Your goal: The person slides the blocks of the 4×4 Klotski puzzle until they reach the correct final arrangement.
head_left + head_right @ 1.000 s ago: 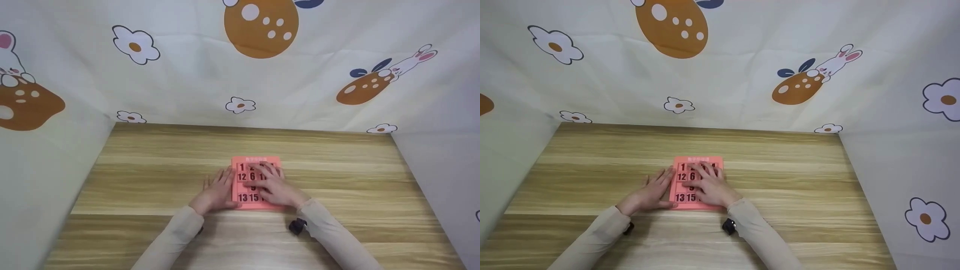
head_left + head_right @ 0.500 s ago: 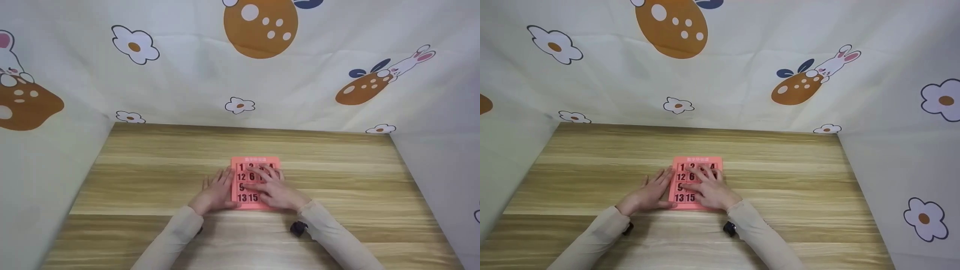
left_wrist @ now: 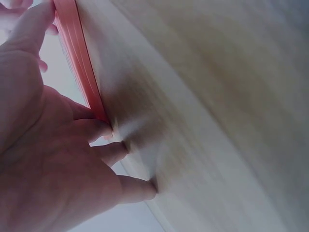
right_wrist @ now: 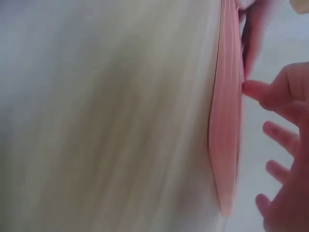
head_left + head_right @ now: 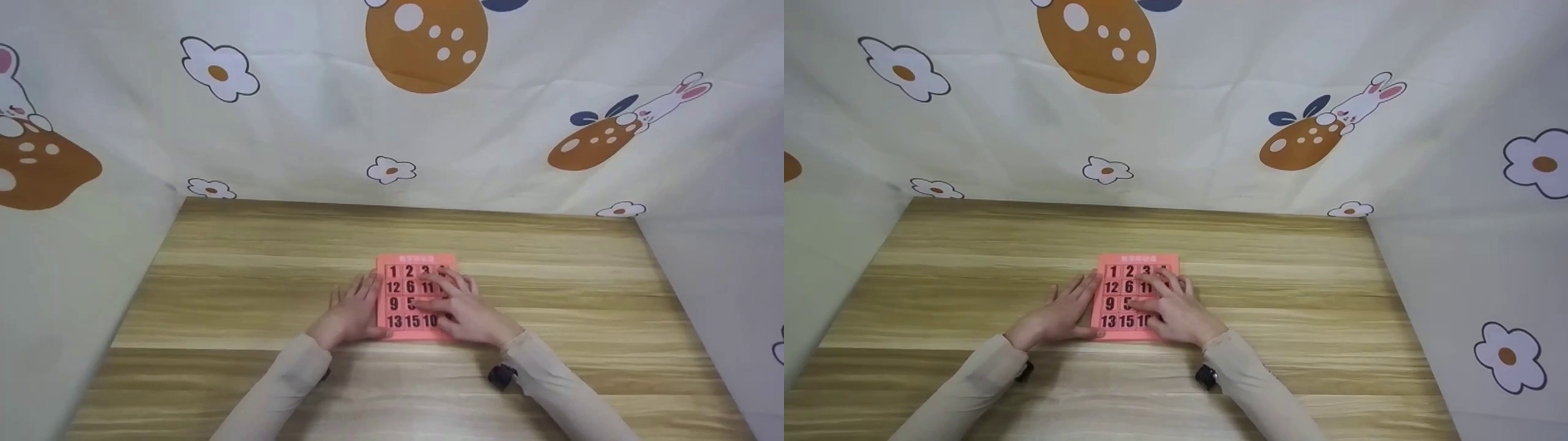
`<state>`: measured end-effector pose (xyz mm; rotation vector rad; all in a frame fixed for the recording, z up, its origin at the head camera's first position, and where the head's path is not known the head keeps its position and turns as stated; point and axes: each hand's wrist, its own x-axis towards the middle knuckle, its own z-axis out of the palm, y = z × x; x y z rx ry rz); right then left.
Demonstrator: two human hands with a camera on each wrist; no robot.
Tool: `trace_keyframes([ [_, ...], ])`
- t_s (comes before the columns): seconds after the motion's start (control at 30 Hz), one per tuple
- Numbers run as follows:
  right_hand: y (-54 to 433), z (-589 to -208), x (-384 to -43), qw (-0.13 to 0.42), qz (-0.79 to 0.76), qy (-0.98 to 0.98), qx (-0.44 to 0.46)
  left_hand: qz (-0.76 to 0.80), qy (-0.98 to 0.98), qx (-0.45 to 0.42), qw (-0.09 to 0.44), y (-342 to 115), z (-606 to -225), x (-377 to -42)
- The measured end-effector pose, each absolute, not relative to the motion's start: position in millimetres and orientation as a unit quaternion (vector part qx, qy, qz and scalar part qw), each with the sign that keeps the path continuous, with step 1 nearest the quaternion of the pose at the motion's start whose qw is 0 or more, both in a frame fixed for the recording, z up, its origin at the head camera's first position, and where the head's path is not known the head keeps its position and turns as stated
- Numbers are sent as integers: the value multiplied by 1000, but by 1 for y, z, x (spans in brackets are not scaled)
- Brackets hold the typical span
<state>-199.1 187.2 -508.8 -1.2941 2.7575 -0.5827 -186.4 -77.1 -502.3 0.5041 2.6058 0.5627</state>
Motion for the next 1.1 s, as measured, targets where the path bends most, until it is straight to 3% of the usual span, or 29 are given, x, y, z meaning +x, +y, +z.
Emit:
trace_keyframes([
  [0.27,186,-505,-202,-12,-192,916,-351,196,939,187,212,-78,-502,-188],
  [0.53,187,-505,-202,-42,-219,898,-379,199,937,186,217,-78,-502,-186],
  [0.83,172,-506,-207,12,-167,920,-353,188,939,191,215,-75,-504,-188],
  [1.0,180,-502,-206,-31,-186,928,-320,191,939,188,215,-76,-503,-187],
  [1.1,184,-501,-204,-22,-190,917,-350,190,940,187,213,-77,-501,-186],
])
